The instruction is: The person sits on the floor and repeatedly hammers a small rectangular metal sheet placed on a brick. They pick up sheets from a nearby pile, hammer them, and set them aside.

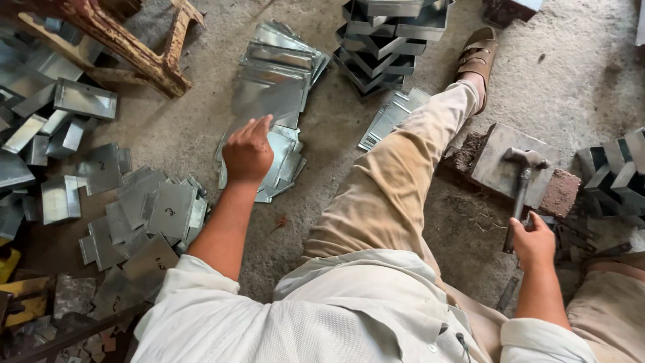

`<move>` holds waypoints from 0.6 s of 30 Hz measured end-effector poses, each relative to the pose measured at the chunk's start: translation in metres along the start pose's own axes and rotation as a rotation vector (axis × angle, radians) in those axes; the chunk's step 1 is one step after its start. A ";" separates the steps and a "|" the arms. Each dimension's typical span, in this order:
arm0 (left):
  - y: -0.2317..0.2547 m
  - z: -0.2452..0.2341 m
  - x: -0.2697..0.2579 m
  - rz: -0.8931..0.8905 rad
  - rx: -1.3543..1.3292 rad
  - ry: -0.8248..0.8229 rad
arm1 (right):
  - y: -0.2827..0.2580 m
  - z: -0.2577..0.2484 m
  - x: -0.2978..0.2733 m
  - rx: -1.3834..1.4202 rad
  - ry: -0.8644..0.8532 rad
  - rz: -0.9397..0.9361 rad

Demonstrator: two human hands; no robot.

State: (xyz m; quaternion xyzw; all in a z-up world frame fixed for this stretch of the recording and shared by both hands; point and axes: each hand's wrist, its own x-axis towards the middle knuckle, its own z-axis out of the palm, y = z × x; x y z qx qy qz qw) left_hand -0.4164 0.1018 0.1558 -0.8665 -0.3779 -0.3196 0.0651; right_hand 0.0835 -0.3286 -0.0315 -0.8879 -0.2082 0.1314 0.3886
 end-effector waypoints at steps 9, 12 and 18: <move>-0.042 0.185 -0.148 -0.537 -0.078 -0.741 | -0.023 -0.054 -0.032 0.245 -0.088 0.254; -0.023 0.208 -0.162 -0.614 -0.189 -0.843 | -0.021 -0.101 -0.052 0.156 -0.081 0.262; 0.050 0.272 -0.139 -0.749 -0.470 -0.900 | -0.031 -0.201 -0.091 0.050 -0.002 0.259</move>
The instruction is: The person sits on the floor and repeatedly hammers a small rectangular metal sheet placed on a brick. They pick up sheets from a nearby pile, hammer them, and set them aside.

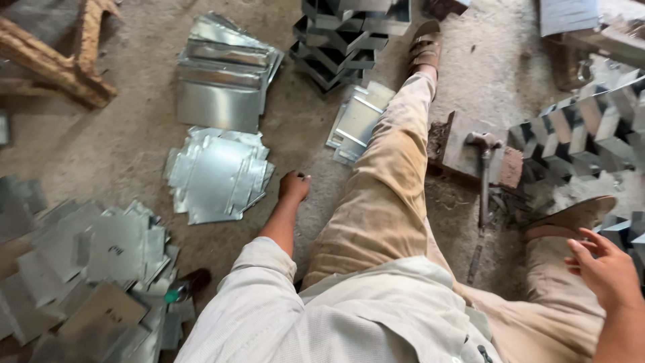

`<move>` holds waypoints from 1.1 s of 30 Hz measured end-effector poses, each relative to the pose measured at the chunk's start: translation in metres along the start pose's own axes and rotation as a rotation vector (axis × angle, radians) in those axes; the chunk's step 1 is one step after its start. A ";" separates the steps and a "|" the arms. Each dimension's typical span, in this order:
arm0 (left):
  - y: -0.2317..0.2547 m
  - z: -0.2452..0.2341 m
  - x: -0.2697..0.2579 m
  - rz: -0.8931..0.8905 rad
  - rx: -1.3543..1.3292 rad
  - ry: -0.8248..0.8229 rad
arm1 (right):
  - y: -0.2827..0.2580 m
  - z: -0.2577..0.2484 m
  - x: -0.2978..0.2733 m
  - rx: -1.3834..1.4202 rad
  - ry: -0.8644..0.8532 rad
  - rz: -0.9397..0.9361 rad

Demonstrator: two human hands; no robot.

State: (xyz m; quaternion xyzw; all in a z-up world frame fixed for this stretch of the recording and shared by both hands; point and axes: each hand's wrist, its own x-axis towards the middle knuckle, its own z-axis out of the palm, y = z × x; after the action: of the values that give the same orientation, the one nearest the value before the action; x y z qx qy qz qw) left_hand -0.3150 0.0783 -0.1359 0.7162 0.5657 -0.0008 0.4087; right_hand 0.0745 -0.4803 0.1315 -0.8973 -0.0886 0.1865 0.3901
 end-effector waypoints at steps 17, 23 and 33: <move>0.173 0.068 0.025 0.162 0.605 -0.050 | -0.013 -0.057 0.040 -0.431 -0.095 -0.264; 0.173 0.079 0.045 0.119 0.714 -0.085 | -0.047 -0.033 0.061 -0.526 -0.097 -0.212; 0.160 0.120 0.076 -0.163 0.181 0.094 | -0.045 -0.011 0.062 -0.412 -0.144 -0.133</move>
State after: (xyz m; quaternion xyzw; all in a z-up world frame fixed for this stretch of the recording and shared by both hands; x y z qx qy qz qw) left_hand -0.1023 0.0651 -0.1576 0.7011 0.6381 -0.0516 0.3140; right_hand 0.1354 -0.4381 0.1546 -0.9345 -0.2116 0.2018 0.2029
